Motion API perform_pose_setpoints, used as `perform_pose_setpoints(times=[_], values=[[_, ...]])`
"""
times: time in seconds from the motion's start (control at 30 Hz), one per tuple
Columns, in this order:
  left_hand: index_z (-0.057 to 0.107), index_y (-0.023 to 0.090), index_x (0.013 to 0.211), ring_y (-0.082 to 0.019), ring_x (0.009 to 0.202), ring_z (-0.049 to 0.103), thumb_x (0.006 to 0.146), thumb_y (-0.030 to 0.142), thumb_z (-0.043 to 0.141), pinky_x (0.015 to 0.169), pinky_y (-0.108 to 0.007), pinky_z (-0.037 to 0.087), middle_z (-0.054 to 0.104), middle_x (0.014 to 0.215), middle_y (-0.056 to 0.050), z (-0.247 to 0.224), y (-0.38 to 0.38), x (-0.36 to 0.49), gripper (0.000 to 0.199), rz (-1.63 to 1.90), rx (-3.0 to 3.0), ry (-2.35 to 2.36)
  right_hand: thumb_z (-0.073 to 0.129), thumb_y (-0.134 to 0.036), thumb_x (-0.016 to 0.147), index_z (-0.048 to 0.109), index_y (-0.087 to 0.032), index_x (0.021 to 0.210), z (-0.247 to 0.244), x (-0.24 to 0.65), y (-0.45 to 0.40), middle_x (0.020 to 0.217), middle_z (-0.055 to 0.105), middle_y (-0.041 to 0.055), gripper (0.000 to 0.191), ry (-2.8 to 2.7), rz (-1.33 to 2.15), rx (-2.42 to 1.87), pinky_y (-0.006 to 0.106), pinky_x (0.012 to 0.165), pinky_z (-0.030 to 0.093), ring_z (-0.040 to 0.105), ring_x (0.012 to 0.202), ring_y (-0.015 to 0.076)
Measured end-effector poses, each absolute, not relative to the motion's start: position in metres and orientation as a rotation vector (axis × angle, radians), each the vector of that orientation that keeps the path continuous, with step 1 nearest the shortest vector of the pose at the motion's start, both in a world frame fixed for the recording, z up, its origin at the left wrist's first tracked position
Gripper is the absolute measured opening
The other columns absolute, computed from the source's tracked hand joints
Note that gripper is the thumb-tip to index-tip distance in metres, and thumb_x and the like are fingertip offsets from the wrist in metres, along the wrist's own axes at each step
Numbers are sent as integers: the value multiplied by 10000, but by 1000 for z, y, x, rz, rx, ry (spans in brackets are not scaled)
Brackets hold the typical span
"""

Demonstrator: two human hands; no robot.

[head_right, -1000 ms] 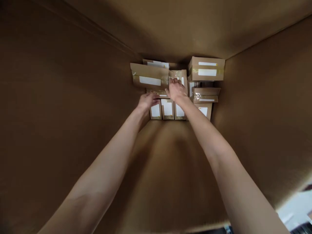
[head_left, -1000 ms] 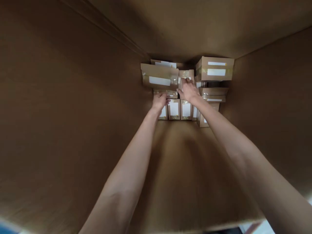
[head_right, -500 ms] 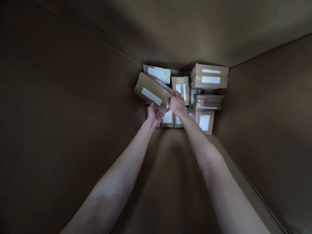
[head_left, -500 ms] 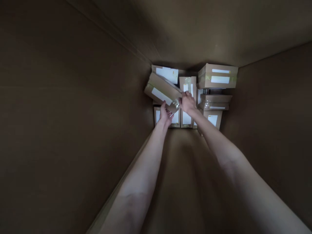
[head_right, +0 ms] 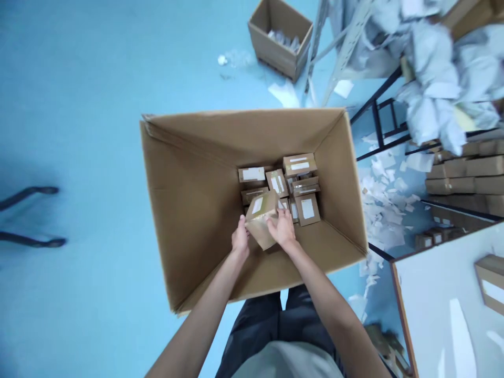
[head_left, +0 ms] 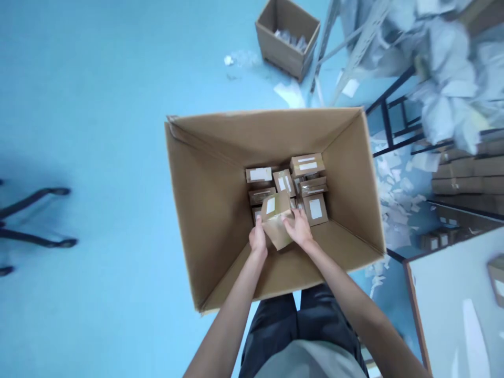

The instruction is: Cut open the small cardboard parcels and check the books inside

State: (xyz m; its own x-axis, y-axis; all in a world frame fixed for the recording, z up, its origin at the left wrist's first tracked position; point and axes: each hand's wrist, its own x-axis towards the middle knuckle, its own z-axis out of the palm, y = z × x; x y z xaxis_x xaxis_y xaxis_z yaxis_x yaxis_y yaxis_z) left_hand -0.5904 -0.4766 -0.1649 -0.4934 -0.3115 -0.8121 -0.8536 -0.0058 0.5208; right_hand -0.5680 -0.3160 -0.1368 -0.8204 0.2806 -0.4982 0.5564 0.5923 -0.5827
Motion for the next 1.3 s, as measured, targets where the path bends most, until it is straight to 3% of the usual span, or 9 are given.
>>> perform_pose_setpoints(times=[0.13, 0.3, 0.43, 0.53, 0.7, 0.87, 1.0, 1.2, 1.3], values=[[743, 199, 1160, -342, 1206, 755, 1011, 778, 603, 1087, -474, 582, 817, 1204, -135, -64, -467, -558, 614, 1578, -1013, 2101, 704, -545, 1014, 705, -215, 1319, -48, -528, -306, 1374, 733, 177, 449, 2541, -1510, 906, 522, 1198, 587, 717, 1342, 356], [662, 281, 1334, -298, 1324, 726, 1086, 650, 612, 1147, -425, 579, 760, 1390, -107, 63, -425, -510, 447, 1769, -537, 2318, 718, -603, 1031, 715, -274, 1276, 65, -466, -279, 1355, 777, 137, 410, 2455, -2094, 1116, 476, 1070, 661, 772, 1241, 312], [663, 288, 1347, -287, 1367, 704, 1121, 626, 571, 1159, -386, 572, 738, 1418, -97, 146, -368, -469, 417, 1855, -182, 2383, 714, -596, 1041, 727, -289, 1187, 142, -401, -237, 1286, 789, 120, 341, 2523, -2257, 1320, 449, 979, 681, 779, 1197, 304], [674, 281, 1349, -294, 1376, 694, 1127, 623, 558, 1173, -387, 564, 727, 1424, -102, 177, -310, -430, 424, 1869, 47, 2349, 716, -574, 1045, 727, -300, 1130, 176, -340, -196, 1253, 791, 109, 287, 2555, -2334, 1517, 437, 946, 682, 772, 1204, 301], [680, 253, 1363, -302, 1375, 698, 1133, 639, 544, 1180, -404, 568, 725, 1451, -145, 170, -200, -337, 470, 1803, 364, 2052, 740, -561, 1033, 722, -293, 1116, 181, -219, -124, 1255, 785, 113, 281, 2515, -2334, 2039, 447, 968, 674, 765, 1210, 294], [695, 254, 1416, -322, 1448, 679, 1134, 681, 504, 1219, -437, 551, 719, 1535, -159, 126, -106, -241, 547, 1507, 588, 1847, 690, -620, 1017, 687, -277, 1169, 143, -107, -68, 1286, 775, 139, 375, 2388, -2087, 2629, 497, 1049, 659, 758, 1251, 301], [722, 235, 1410, -355, 1472, 663, 1121, 570, 536, 1273, -508, 504, 723, 1542, -181, 89, -53, -196, 480, 1274, 700, 1798, 697, -666, 952, 671, -263, 1164, 103, -52, -44, 1288, 782, 166, 457, 2128, -2050, 2919, 532, 1093, 636, 762, 1247, 317], [798, 233, 1262, -376, 1393, 716, 979, 401, 715, 1302, -568, 480, 804, 1399, -166, 51, -31, -185, 340, 1057, 657, 1776, 703, -733, 843, 663, -256, 1014, 55, -16, -34, 1094, 809, 125, 508, 1869, -2016, 2945, 495, 1009, 653, 783, 1072, 297], [777, 216, 1319, -375, 1385, 720, 905, 310, 736, 1297, -571, 485, 792, 1440, -174, 45, -45, -194, 427, 1022, 566, 1797, 731, -657, 854, 697, -243, 996, 49, -7, -41, 1062, 819, 108, 439, 1843, -2069, 2805, 468, 982, 660, 786, 1048, 282]])
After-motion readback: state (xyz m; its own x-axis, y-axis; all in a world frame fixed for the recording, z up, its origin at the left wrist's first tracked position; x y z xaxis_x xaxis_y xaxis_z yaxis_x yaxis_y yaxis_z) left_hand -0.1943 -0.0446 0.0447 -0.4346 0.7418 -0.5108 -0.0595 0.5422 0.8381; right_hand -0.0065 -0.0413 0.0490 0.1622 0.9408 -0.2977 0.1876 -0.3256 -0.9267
